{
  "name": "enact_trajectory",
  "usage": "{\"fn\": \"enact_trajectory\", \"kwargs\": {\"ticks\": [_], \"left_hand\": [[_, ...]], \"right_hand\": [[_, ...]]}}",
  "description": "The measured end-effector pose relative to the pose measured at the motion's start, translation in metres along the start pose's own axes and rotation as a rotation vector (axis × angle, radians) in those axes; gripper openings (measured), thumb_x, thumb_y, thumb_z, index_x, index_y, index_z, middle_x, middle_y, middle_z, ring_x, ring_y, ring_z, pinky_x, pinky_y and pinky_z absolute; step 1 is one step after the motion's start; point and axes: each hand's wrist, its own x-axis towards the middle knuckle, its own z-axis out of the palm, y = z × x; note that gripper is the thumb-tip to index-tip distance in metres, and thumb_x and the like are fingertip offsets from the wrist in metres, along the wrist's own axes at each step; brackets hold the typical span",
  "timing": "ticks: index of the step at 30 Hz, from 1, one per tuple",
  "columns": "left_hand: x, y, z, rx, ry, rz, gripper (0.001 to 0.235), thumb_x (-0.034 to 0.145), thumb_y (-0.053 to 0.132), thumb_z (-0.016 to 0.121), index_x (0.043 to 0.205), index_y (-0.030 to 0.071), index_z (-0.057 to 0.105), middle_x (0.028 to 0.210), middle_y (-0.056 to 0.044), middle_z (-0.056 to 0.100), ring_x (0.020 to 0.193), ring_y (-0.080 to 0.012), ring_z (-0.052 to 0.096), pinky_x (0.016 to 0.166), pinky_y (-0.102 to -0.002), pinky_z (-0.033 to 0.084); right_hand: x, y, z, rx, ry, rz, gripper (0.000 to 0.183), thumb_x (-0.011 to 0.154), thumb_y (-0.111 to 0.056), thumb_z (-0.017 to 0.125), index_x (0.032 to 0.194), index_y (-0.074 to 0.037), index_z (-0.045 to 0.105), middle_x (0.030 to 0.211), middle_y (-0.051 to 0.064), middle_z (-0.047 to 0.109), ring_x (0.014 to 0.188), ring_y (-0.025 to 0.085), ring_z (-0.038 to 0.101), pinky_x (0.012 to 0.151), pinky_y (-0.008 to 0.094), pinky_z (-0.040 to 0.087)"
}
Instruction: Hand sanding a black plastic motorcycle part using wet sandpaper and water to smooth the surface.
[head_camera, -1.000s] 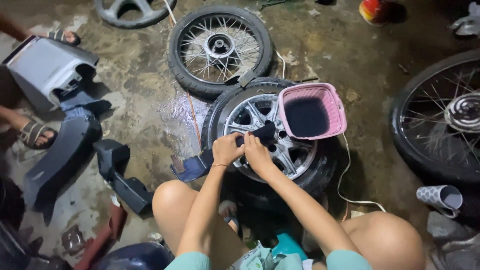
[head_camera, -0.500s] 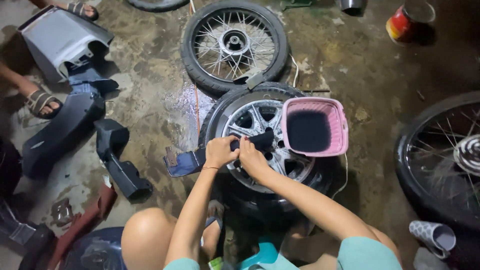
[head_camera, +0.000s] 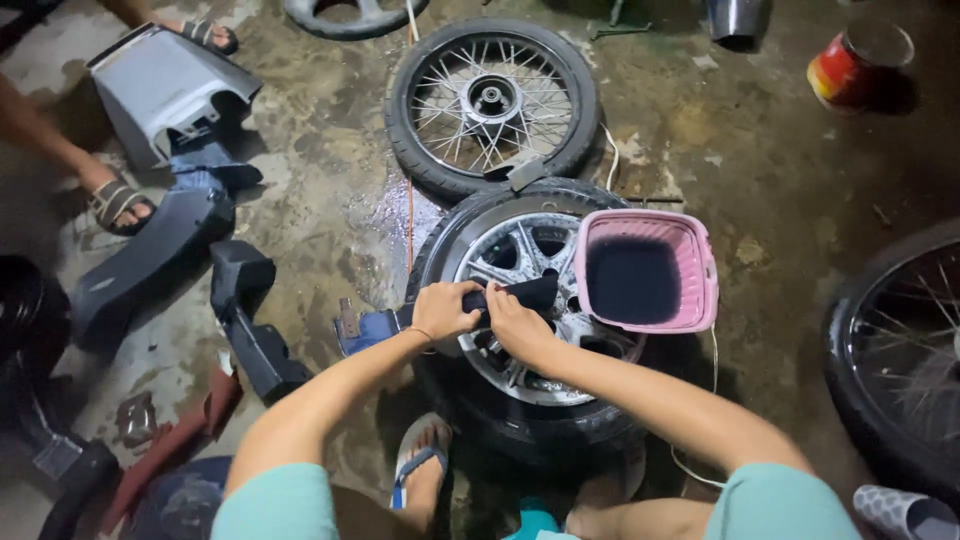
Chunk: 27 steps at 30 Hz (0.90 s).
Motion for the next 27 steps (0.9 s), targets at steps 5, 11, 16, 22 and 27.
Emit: {"fn": "enact_trajectory", "kwargs": {"ticks": [5, 11, 16, 22, 27], "left_hand": [[-0.006, 0.012, -0.018, -0.035, 0.015, 0.036, 0.042, 0.073, 0.045, 0.068, 0.112, 0.030, 0.074, 0.083, -0.012, 0.077, 0.083, -0.0370, 0.076, 0.075, -0.046, 0.060], [-0.005, 0.008, -0.014, -0.038, 0.037, 0.004, 0.042, 0.071, 0.044, 0.069, 0.111, 0.033, 0.073, 0.083, -0.007, 0.078, 0.082, -0.0323, 0.077, 0.074, -0.043, 0.061], [-0.009, 0.013, -0.015, -0.054, 0.080, 0.034, 0.041, 0.072, 0.042, 0.069, 0.111, 0.031, 0.073, 0.084, -0.007, 0.078, 0.081, -0.0329, 0.076, 0.073, -0.042, 0.061], [-0.014, 0.012, -0.015, -0.060, 0.134, 0.085, 0.040, 0.073, 0.041, 0.069, 0.111, 0.030, 0.073, 0.086, -0.006, 0.078, 0.083, -0.0324, 0.076, 0.074, -0.041, 0.061], [-0.021, 0.011, -0.013, -0.058, 0.146, 0.153, 0.040, 0.076, 0.039, 0.068, 0.115, 0.028, 0.071, 0.088, -0.005, 0.078, 0.084, -0.0327, 0.076, 0.075, -0.041, 0.060]], "right_hand": [[-0.005, 0.016, 0.007, 0.141, -0.023, -0.067, 0.052, 0.090, -0.010, 0.051, 0.139, 0.008, 0.051, 0.093, 0.010, 0.060, 0.078, 0.018, 0.064, 0.054, 0.024, 0.058], [-0.003, 0.029, -0.005, 0.235, -0.041, -0.149, 0.054, 0.092, -0.002, 0.048, 0.144, 0.011, 0.047, 0.094, 0.012, 0.060, 0.077, 0.022, 0.062, 0.056, 0.027, 0.057], [-0.007, 0.031, 0.008, 0.204, 0.007, -0.169, 0.053, 0.093, -0.003, 0.044, 0.144, 0.010, 0.048, 0.092, 0.011, 0.058, 0.073, 0.023, 0.060, 0.054, 0.029, 0.055], [-0.008, 0.020, 0.012, 0.101, 0.051, -0.159, 0.051, 0.092, -0.006, 0.045, 0.140, 0.008, 0.052, 0.089, 0.009, 0.057, 0.072, 0.021, 0.059, 0.052, 0.028, 0.053], [-0.008, 0.017, 0.007, 0.166, -0.142, -0.132, 0.054, 0.093, -0.002, 0.045, 0.146, 0.009, 0.045, 0.094, 0.013, 0.061, 0.074, 0.025, 0.063, 0.054, 0.032, 0.054]]}}
